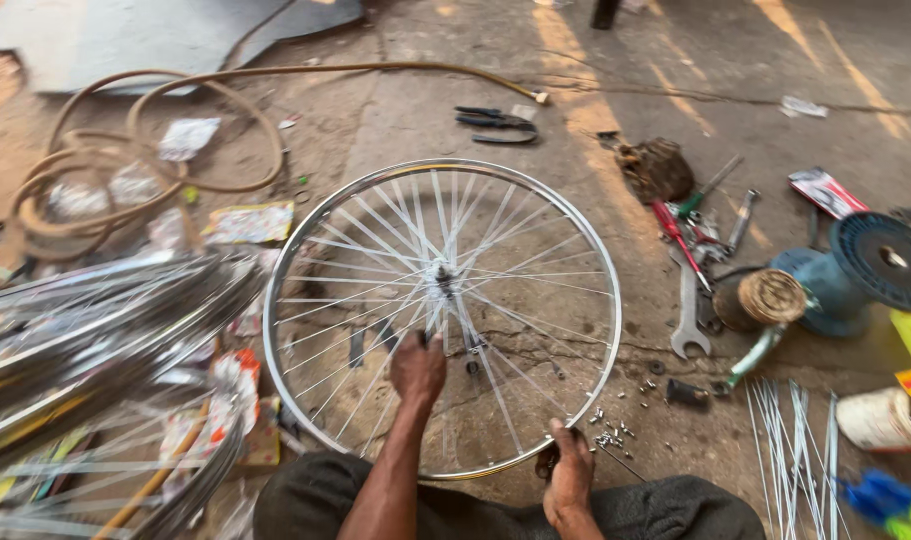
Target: The person laces a bicycle wheel by inserting spokes through the rim and hub, then tightening the nipples by hand. The person sits on the ground and works on the wheel throughout the clip.
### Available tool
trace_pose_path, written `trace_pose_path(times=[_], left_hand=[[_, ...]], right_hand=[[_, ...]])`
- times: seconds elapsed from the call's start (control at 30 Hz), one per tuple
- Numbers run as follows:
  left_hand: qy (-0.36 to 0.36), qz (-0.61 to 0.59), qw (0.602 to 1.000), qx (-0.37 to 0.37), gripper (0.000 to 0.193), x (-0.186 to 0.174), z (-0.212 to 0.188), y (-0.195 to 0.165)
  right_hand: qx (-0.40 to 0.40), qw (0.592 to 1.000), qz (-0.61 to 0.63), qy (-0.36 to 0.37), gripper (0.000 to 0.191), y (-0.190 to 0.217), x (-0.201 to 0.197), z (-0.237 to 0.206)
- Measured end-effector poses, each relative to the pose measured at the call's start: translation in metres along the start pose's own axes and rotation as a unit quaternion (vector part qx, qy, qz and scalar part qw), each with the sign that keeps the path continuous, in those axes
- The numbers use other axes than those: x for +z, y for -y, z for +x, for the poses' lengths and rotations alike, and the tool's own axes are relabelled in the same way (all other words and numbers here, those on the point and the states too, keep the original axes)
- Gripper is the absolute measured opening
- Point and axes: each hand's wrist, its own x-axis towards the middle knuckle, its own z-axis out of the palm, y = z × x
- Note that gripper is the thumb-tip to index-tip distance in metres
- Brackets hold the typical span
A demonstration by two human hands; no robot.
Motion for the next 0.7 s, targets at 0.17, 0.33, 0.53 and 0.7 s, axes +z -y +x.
trace_pose_path(times=[0.17,0.33,0.53,0.7], left_hand=[[-0.015,0.022,0.995,0.094,0.025,0.010,-0.016,-0.002],[0.033,-0.020,0.969,0.244,0.024,0.004,-0.028,-0.029],[-0.062,0.004,0.914,0.401,0.010,-0.077,-0.014,-0.082],[-0.167,0.128,0.908,0.362,0.024,-0.204,0.018,-0.075]], right_hand=[[-0.050,0.994,0.023,-0.093,0.029,0.007,-0.011,-0.011],[-0.099,0.984,-0.016,-0.145,0.036,0.011,-0.032,-0.024],[-0.122,0.956,0.231,0.134,0.042,0.024,0.035,-0.051],[0.015,0.924,0.240,0.296,0.043,0.020,0.155,-0.100]])
